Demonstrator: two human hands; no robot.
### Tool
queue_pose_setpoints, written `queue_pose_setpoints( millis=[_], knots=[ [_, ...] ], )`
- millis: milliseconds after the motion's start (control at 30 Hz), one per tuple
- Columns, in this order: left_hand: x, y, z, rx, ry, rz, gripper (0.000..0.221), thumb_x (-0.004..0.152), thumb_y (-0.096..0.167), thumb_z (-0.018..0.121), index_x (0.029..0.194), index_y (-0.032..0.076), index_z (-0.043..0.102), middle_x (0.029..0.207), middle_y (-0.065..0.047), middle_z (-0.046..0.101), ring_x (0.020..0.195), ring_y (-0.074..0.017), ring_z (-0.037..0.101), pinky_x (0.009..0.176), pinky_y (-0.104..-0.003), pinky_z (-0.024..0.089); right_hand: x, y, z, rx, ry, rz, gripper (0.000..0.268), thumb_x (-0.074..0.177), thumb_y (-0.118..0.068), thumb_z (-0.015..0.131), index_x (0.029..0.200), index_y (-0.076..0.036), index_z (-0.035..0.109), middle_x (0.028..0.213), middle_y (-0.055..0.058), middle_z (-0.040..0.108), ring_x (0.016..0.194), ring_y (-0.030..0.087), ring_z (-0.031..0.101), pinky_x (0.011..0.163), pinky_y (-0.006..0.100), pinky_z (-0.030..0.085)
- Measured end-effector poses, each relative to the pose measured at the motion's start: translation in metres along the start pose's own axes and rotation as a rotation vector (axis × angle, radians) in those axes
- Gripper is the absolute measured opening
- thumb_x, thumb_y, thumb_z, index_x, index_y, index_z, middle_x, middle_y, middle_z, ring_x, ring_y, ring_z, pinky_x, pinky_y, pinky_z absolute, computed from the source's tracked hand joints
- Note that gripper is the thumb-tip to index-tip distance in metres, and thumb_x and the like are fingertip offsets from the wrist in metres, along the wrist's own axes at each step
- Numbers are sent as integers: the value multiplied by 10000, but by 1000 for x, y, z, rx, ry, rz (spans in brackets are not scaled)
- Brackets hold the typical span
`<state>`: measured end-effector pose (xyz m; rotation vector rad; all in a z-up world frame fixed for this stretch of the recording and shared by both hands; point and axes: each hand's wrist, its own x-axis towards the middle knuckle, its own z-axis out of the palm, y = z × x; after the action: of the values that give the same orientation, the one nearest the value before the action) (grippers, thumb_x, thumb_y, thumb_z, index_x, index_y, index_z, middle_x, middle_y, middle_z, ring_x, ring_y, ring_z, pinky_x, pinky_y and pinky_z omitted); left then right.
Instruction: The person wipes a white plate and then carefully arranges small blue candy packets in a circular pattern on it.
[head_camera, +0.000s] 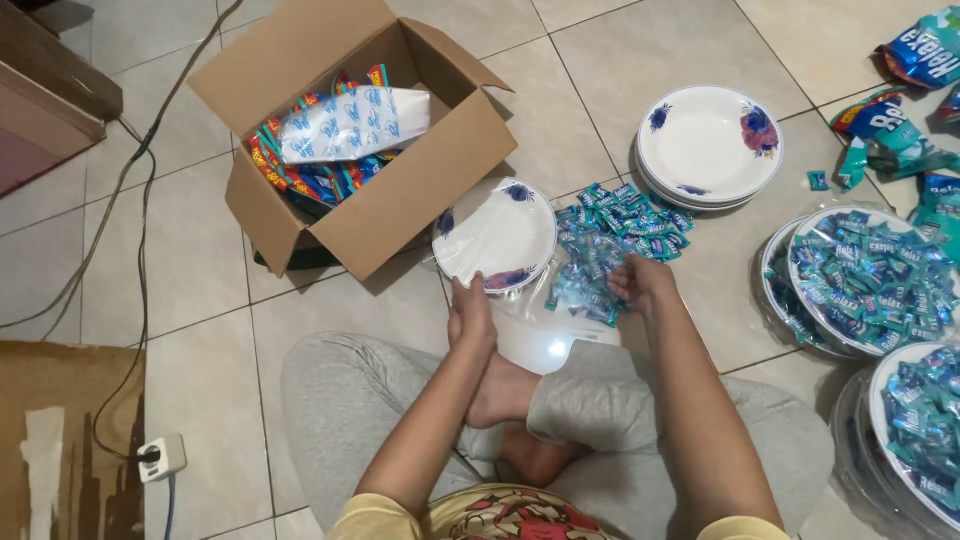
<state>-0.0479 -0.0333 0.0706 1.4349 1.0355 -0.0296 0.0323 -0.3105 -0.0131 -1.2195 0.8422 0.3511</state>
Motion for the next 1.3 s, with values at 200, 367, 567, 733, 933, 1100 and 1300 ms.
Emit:
queue_pose_setpoints(
  millis=[200,367,567,733,933,1100,1300],
  knots=[
    [-65,-82,75,419,-369,438,1019,790,554,780,1516,33,292,1299,-200,474,1288,-424,454,1118,-542,324,-82,-26,44,142,-371,-153,84,1010,-189,475,1002,-119,431,1260,279,671,1145,407,693,949,490,584],
    [-28,-69,108,-43,-466,332,517,938,326,681,1262,-51,539,1196,-246,576,1127,-388,581,922,-460,537,-80,-13,58,117,-372,-184,108,989,-207,528,894,-156,520,1073,122,685,1088,253,676,1008,411,540],
    [-20,-44,98,-164,-539,163,456,960,295,693,1294,50,500,1260,-160,521,1140,-268,587,848,-420,578,-35,11,66,63,-427,-239,176,900,-171,531,945,-91,681,960,125,700,848,220,654,767,385,604],
    [14,-73,112,-193,-427,130,264,992,253,671,1139,39,628,1175,-169,580,1108,-300,618,860,-431,600,-80,-1,82,-166,-374,-366,355,877,-24,639,1213,-82,736,1222,165,718,1152,266,675,994,422,546],
    [31,-55,117,-102,-459,144,594,923,381,740,1358,75,476,1115,-105,528,954,-207,562,735,-353,572,-82,3,79,-307,-357,-443,507,960,-118,647,1460,-139,567,1499,139,551,1365,320,534,1123,439,473],
    [34,-30,107,-291,-361,-24,210,1000,277,527,1080,128,652,758,39,536,644,-77,553,508,-196,451,-121,-13,99,-392,-471,-539,846,971,-130,663,1644,-145,151,1631,280,294,1434,526,351,1166,620,375],
    [5,20,63,-115,-570,-2,243,977,255,492,1152,90,523,623,97,350,457,-31,348,402,-152,334,-48,0,84,-47,-358,-376,547,999,-196,438,1540,-137,490,1547,155,494,1402,364,495,1100,525,474]
  ],
)
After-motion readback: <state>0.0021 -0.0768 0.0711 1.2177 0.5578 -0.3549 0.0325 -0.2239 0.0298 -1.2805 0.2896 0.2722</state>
